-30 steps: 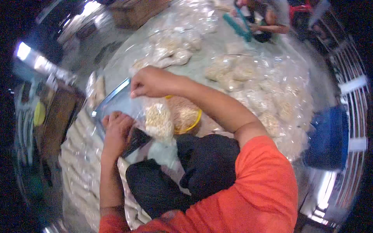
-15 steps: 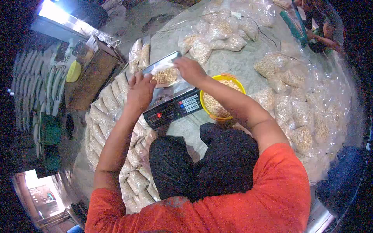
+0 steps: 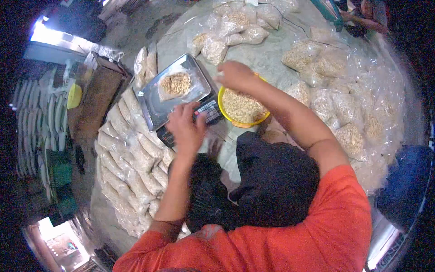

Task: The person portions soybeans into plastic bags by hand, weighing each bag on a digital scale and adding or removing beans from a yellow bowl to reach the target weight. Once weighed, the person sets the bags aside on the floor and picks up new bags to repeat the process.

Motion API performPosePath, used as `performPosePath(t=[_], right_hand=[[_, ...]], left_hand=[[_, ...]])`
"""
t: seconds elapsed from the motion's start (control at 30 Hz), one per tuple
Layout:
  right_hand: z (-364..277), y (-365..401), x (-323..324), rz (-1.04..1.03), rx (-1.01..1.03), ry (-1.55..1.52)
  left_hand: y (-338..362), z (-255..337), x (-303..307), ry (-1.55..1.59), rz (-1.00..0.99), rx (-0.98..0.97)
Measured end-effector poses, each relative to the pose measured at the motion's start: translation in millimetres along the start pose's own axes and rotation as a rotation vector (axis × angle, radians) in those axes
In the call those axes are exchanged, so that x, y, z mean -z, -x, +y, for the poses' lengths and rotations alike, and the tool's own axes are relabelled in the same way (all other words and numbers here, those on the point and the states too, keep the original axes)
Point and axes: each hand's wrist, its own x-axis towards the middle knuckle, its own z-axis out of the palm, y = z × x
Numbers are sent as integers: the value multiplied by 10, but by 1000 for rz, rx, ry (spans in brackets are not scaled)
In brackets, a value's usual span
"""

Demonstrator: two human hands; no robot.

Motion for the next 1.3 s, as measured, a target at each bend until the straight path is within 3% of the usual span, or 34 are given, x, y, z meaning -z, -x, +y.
performPosePath(t=[0.03,0.1,0.13,0.17,0.2,0.23,0.3,0.37,0.4,0.43,0.6,0.7,0.83,0.9,0.93,1.0,1.03,1.1,1.13,1.17,1.2,1.23,1.3], right_hand=[[117,94,49,47,-66,17],[515,240,116,111,-191,100],[757,272,110,125,-246,162],[847,355,138,104,-237,177],[884,430,179,57,-354,197],[974,485,211,15,-467,220],[1320,611,61,-65,-438,216],[1457,681,-26,-158,-403,206],[1421,736,-50,-181,-377,93],[1386,738,-62,-201,-353,-22],[1383,543,-97,-219,-307,-32],[1466,438,-133,-140,-323,-85],[1138,331,-4,-200,-452,-35],[1134,371,-16,144,-183,364],[976,399,33,129,-179,365],[386,386,252,290,-108,-108],[258,412,290,265,-116,-152],[238,386,127,220,1,-122],[216,386,71,180,116,-93],[196,410,37,41,-2,28],[220,428,43,41,-2,31],[251,441,31,-18,-34,112],[155,404,43,-75,-59,193]], left_hand=[[186,113,-216,244,102,53],[690,293,-945,748,188,624],[718,241,-1008,758,191,645],[685,163,-1050,1022,-184,953],[659,99,-1106,1274,-585,1236],[661,38,-1213,1295,-572,1252],[652,-68,-1383,1207,-817,1179],[623,77,-1424,1385,-744,1108],[624,151,-1455,1531,-683,1009],[645,148,-1555,1541,-657,1029],[662,35,-1906,1104,-529,692],[495,27,-1692,1120,-409,643],[663,-11,-2241,1345,-232,700],[753,12,-2383,1352,-332,918],[735,45,-2266,1355,-329,933],[573,138,-1866,1461,-728,1137],[590,151,-1831,1465,-726,1142],[619,187,-1730,1380,-941,780],[630,203,-1671,1378,-946,777],[640,218,-1614,1229,-970,613],[654,230,-1607,1080,-981,454],[661,228,-1610,1081,-981,456],[654,193,-1641,824,-1037,168]])
